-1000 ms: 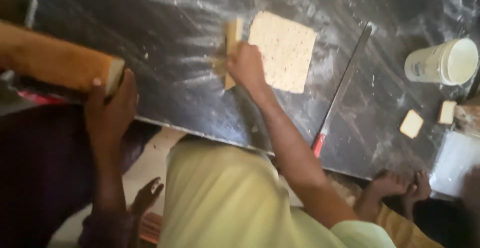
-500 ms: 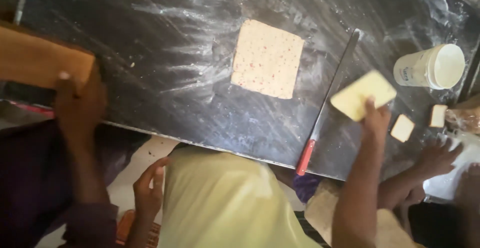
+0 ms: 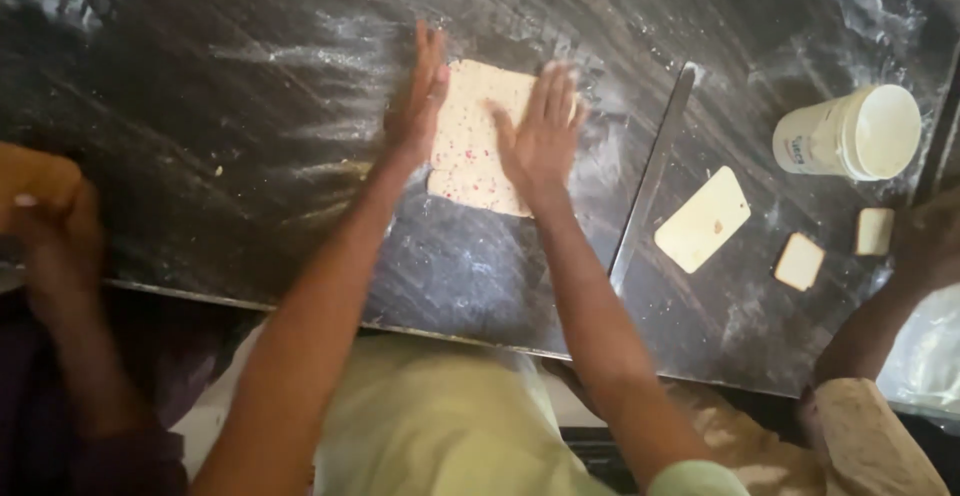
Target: Manually flattening and cutting square pieces of dough on a production table.
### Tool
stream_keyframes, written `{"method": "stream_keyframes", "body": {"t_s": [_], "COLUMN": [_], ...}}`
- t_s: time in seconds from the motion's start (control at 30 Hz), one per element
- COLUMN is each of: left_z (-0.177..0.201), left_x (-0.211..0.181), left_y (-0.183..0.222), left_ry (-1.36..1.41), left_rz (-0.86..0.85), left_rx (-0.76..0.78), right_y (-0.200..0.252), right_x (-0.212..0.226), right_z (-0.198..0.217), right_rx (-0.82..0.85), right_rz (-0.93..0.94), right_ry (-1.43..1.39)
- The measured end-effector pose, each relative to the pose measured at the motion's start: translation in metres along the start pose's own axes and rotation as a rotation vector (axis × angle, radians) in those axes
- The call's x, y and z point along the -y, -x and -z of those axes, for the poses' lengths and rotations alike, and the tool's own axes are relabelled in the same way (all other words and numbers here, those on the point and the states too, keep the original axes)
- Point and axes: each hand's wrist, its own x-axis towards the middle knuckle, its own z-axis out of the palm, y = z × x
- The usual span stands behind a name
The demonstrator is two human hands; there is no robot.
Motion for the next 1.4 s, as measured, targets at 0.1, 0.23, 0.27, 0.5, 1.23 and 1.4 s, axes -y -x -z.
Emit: {"method": "stream_keyframes", "body": {"t_s": [0.1, 0.23, 0.27, 0.5, 1.23, 1.4], "left_z": [-0.016, -0.024, -0.024, -0.025, -0.026, -0.027], "left_x": [-0.012, -0.014, -0.015, -0.020, -0.039, -0.064], "left_y": [-0.007, 0.005, 0.009, 0.011, 0.075, 0.077], "left_ry": [0.415, 0.413, 0.474, 0.464, 0.332, 0.080], "left_rz": [-0.026, -0.027, -0.013, -0.036, -0.065, -0.023], "left_rx": [-0.041, -0.115, -0.125, -0.125, -0.427, -0.429], "right_y": [-0.024, -0.046, -0.036, -0.067, -0.011, -0.002], "right_x": [0.001, 0.002, 0.014, 0.034, 0.094, 0.093], "right_z": [-0.037, -0.028, -0.003, -0.044, -0.047, -0.041], "right_rx": [0.008, -0.021, -0.140, 0.038, -0.132, -0.076], "right_rz": [0.109, 0.099, 0.071, 0.055, 0.355, 0.350], "right_ry": [-0.173, -0.408, -0.471, -0.198, -0.303, -0.173]}}
